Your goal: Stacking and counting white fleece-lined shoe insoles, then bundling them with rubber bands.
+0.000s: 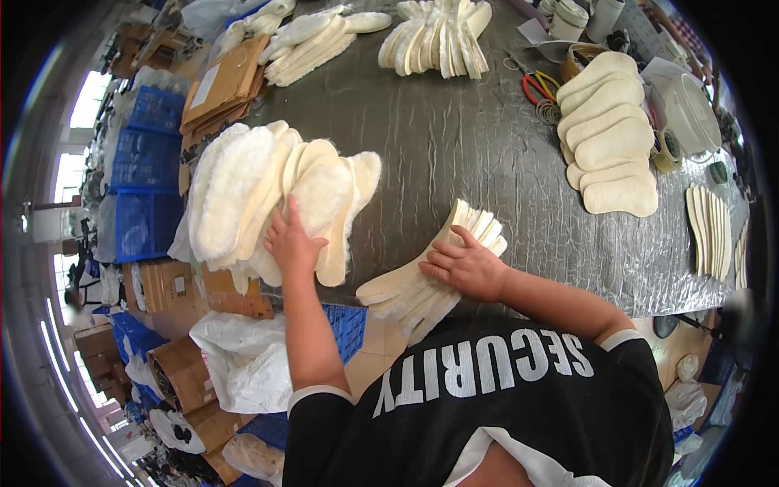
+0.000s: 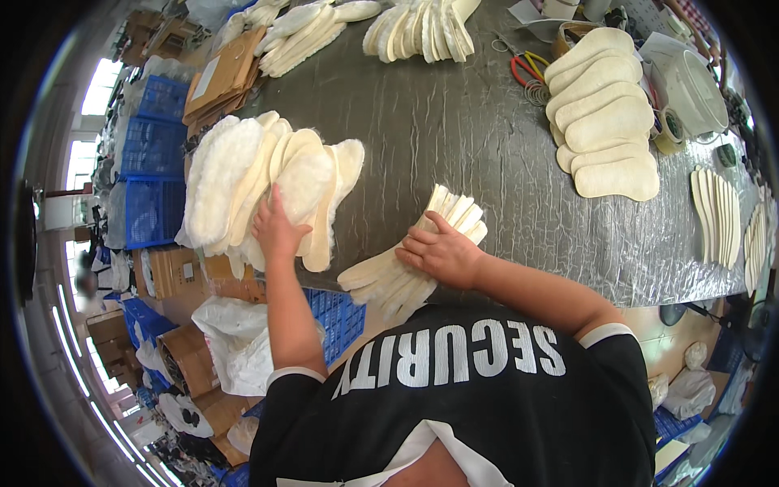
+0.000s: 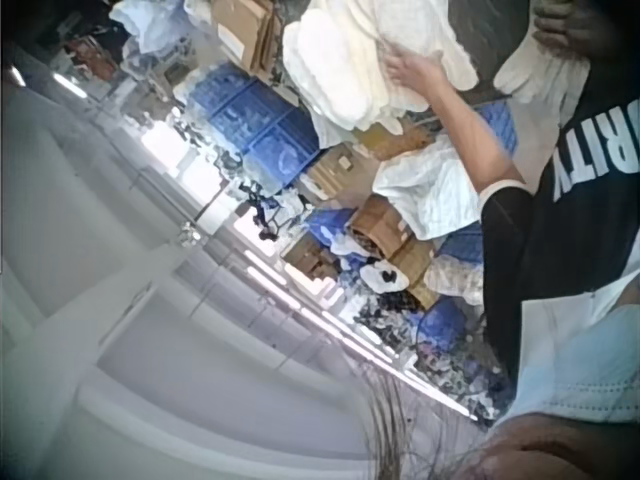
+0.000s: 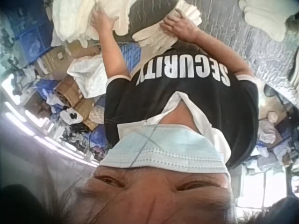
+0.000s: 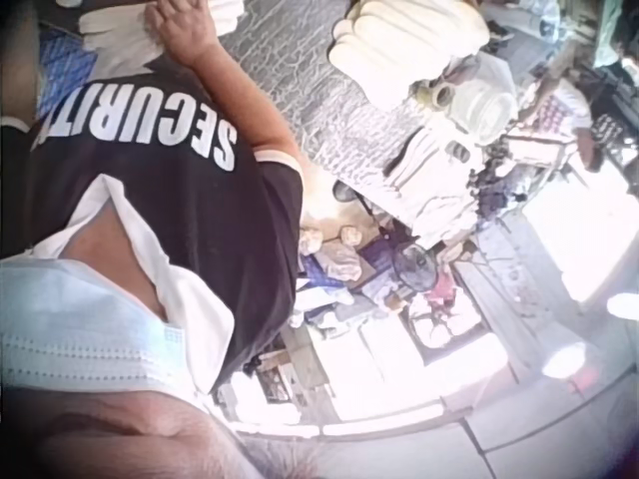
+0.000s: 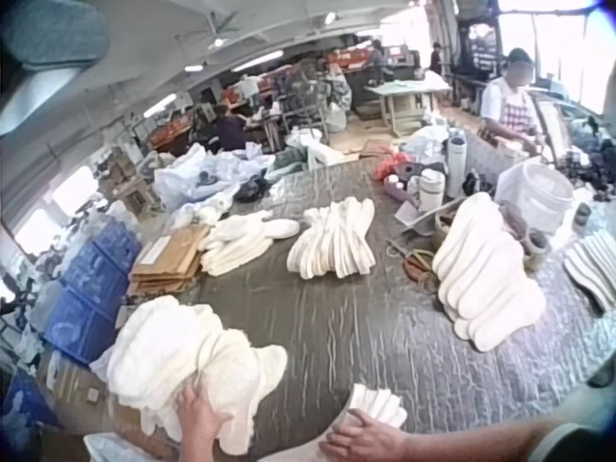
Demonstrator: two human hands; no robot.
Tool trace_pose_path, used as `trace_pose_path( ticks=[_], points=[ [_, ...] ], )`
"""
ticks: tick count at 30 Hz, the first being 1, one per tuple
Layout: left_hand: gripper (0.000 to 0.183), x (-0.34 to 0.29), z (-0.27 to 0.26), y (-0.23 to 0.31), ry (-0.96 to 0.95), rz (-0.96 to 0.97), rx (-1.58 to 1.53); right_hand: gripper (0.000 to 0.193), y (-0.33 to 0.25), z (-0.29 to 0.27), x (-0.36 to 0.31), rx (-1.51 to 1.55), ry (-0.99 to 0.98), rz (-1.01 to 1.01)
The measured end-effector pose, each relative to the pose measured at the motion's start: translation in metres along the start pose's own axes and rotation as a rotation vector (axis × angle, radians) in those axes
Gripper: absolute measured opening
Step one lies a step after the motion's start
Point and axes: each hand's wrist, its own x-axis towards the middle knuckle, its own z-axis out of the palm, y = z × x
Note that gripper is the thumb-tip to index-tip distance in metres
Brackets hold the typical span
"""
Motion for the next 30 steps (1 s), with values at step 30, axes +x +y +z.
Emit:
trace_pose_path(
  ticks=[30],
  points=[
    [0.049, -0.023, 0.025, 0.075, -0.258, 0.481, -0.52, 0.056, 0.006, -0.005, 0.004, -0.023, 0.089, -0.016]
  ],
)
